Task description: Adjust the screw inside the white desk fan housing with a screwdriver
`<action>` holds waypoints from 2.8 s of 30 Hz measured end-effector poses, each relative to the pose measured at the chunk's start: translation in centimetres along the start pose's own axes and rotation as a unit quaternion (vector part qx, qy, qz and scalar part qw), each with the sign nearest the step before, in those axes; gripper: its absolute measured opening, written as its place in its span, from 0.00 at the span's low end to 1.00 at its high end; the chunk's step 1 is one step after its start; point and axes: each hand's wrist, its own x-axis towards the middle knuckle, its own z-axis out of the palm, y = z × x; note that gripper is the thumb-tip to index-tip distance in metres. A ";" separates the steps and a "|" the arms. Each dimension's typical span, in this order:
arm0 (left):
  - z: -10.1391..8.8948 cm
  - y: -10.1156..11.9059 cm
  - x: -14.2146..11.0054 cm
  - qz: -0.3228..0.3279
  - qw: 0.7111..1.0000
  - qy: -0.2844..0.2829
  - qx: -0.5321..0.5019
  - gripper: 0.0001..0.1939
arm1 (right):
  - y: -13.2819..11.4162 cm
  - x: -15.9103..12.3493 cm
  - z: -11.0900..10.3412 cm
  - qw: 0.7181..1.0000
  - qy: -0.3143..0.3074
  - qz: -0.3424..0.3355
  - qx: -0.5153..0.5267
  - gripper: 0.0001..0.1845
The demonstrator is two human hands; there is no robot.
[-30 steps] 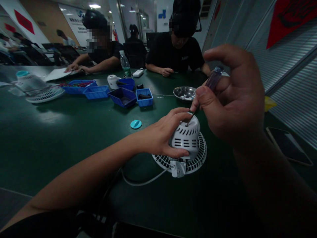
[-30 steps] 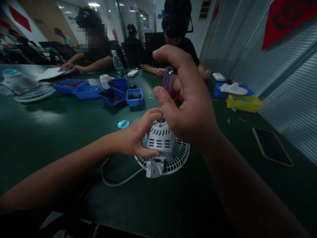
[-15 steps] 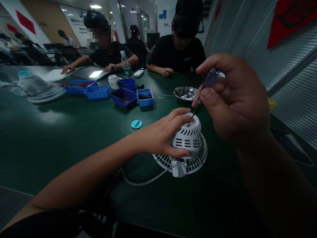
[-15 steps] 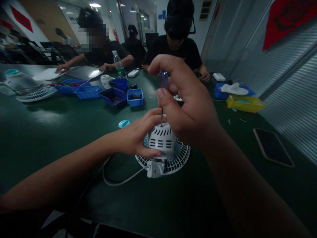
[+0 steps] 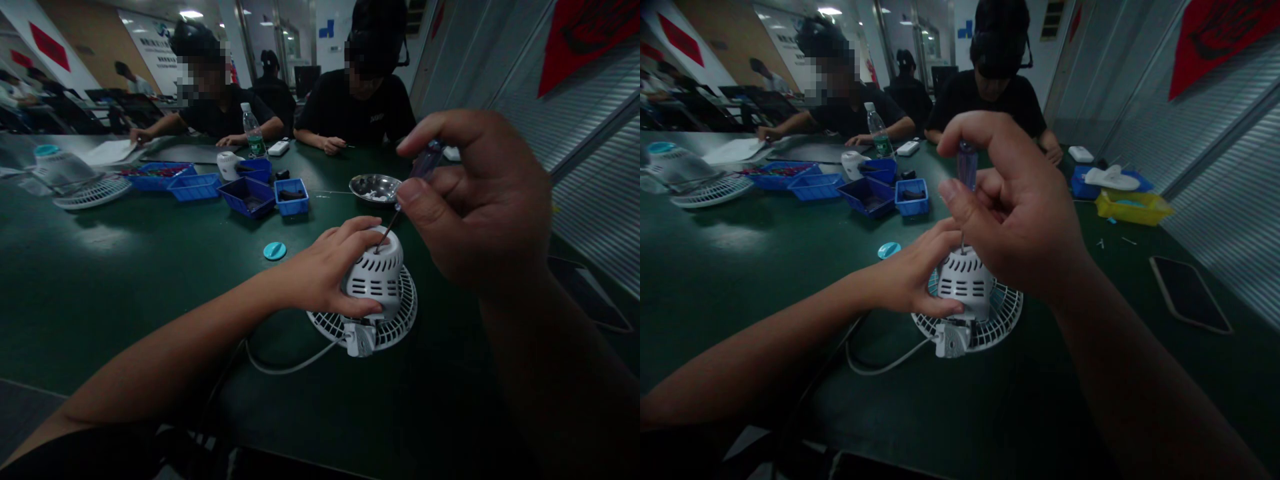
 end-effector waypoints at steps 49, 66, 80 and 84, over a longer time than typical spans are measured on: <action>0.4 0.0 0.3 0.020 1.000 0.015 -0.014 0.46 | 0.8 -0.1 0.0 0.996 0.015 -0.068 -0.051 0.11; 0.5 -0.1 0.0 0.023 0.999 0.030 -0.005 0.47 | 0.8 0.0 -0.1 0.999 -0.007 -0.035 -0.020 0.20; 0.6 -0.1 0.0 0.024 0.999 0.037 0.007 0.46 | 1.7 -0.1 0.2 0.999 0.002 -0.046 -0.016 0.13; 0.7 -0.1 0.1 0.033 0.999 0.041 0.010 0.46 | 1.3 -0.1 0.2 0.998 -0.007 -0.055 -0.013 0.14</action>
